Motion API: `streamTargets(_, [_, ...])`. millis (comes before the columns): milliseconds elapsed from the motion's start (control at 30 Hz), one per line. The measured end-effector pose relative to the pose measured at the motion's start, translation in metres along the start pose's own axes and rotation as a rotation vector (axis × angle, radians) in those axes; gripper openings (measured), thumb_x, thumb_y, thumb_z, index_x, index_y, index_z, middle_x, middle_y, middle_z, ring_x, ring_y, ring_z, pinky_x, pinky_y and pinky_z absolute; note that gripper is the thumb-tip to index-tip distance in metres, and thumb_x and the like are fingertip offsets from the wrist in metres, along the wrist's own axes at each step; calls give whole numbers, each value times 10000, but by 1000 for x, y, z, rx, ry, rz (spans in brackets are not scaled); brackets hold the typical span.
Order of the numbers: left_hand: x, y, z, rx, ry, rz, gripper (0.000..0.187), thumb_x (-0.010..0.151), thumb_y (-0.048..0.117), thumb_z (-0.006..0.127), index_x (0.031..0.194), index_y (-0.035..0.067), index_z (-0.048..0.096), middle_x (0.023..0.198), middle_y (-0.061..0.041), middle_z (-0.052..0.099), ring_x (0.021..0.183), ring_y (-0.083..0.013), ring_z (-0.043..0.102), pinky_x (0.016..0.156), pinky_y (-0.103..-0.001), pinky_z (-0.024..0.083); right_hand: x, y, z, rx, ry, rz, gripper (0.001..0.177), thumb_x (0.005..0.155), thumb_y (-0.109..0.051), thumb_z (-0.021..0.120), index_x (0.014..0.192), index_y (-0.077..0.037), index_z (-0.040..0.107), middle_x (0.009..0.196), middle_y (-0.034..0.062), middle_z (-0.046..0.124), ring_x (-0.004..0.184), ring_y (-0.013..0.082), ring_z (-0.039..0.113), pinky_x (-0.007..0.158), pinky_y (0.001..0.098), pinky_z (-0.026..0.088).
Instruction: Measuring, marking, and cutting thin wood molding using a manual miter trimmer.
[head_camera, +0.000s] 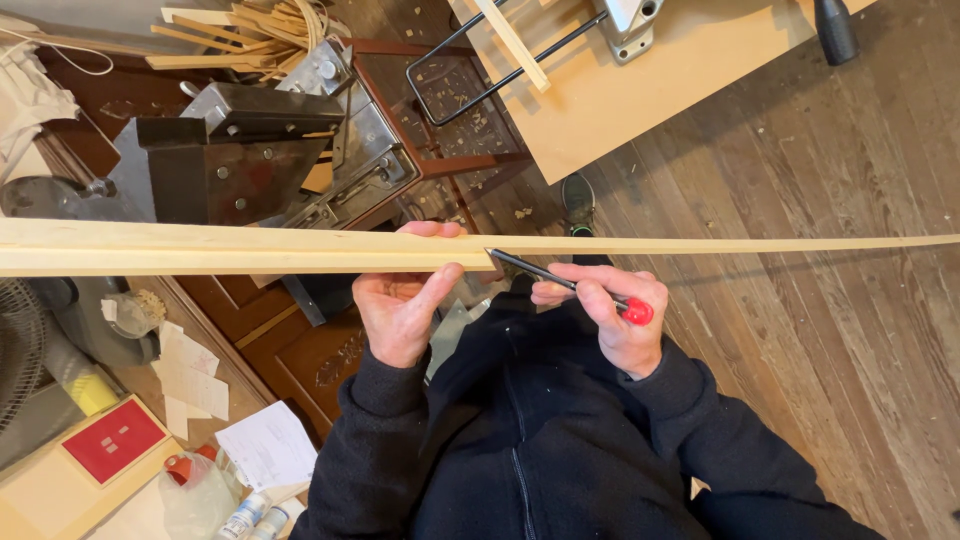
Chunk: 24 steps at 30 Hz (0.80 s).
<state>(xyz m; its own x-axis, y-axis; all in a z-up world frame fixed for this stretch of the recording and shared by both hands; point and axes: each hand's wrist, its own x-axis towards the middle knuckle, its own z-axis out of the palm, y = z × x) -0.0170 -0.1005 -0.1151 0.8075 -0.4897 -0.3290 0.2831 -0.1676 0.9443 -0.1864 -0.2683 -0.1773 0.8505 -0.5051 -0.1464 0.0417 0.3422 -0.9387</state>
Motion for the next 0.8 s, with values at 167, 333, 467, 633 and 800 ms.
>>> streamTargets(167, [0,1,0,10,-5,5,432,903,-131,723,1315,-61,613,1274,-153,705,1175,-212,682,1047,-341,552,1,0,1,3,6,36,310,1060,-171,543,1167,66,712,989,172,797,901,253,810,870,331,645])
streamTargets(333, [1,1,0,-4,3,6,450,896,-130,720,1322,-52,600,1267,-149,705,1181,-210,680,1048,-341,550,2,0,1,8,15,51,306,1064,-165,535,1160,64,713,989,171,799,898,252,811,865,329,646])
streamTargets(467, [0,2,0,7,-1,-6,440,907,-134,715,1326,-61,603,1276,-158,704,1178,-218,683,1056,-347,552,2,-1,-2,48,0,65,302,1066,-152,541,1171,80,702,998,187,791,908,269,804,879,347,645])
streamTargets(633, [1,1,0,-11,-5,7,464,894,-132,722,1331,-53,589,1269,-158,705,1183,-218,683,1052,-350,555,-5,-6,-20,23,-16,53,296,1062,-141,562,1166,98,702,987,203,788,903,278,805,878,359,650])
streamTargets(800, [2,1,-1,-32,-30,9,436,911,-135,716,1325,-64,601,1284,-161,696,1195,-227,680,1077,-354,546,2,-17,-22,-88,93,-51,279,1095,-163,564,1235,49,678,1066,172,783,963,252,803,912,344,644])
